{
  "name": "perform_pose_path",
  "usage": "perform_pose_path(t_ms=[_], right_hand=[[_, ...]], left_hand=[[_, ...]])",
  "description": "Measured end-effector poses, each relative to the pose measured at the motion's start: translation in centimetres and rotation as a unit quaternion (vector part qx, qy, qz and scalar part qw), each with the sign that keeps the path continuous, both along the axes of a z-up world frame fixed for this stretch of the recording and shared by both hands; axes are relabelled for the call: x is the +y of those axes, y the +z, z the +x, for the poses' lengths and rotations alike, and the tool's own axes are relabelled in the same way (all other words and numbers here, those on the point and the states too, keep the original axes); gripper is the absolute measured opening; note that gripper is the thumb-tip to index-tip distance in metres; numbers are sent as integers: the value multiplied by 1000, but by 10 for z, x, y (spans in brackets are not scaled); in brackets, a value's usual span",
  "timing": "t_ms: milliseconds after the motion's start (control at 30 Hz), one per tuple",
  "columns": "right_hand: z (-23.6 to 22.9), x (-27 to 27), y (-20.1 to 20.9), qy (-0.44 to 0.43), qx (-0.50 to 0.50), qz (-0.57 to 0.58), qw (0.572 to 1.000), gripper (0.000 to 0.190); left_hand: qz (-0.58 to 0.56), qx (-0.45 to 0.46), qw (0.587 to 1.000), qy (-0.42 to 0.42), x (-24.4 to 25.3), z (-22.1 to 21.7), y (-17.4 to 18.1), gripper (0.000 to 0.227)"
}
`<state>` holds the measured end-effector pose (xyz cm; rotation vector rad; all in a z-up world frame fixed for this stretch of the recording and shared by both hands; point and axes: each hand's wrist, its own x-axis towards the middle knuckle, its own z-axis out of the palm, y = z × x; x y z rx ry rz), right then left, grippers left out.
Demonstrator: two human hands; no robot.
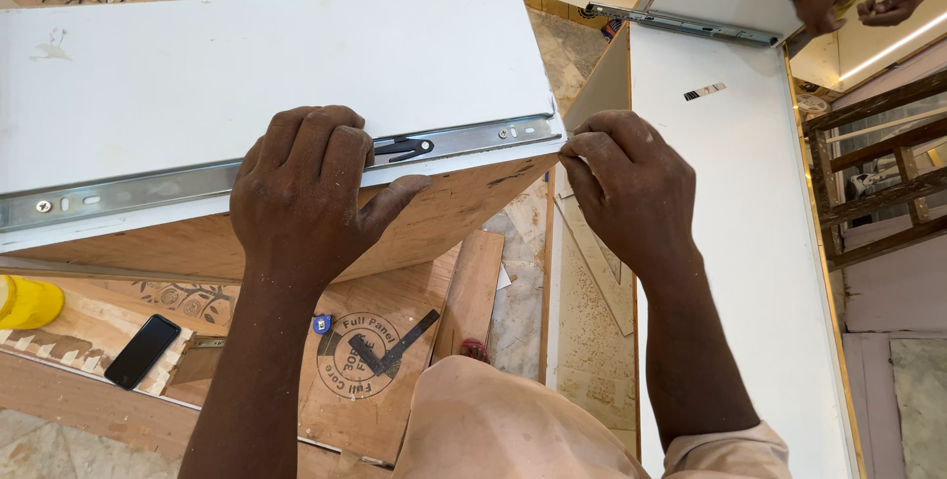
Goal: The person aligns and secures a metal drawer slide onto the side of a white drawer panel. They repeatedly adjust the slide's position and press it into place along the drawer's edge.
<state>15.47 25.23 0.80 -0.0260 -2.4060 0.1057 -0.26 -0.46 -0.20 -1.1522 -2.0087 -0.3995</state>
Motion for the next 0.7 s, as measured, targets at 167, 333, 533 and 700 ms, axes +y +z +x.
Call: perform_pose_path(t_ms=[167, 333, 533, 700], right_hand=[[-4, 5, 7, -7, -50, 81, 995, 15], [-5, 18, -2, 16, -78, -64, 995, 9], [2, 25, -25, 37, 41, -277, 959, 12], [6, 18, -27, -1, 15, -206, 978, 11]], left_hand=[[2, -1, 1000, 2, 0, 0, 0, 58], [2, 4, 1000, 1, 0, 0, 1, 59], [3, 3, 1000, 5, -1, 1, 0, 58], [6, 1, 1000, 2, 0, 0, 0, 55]])
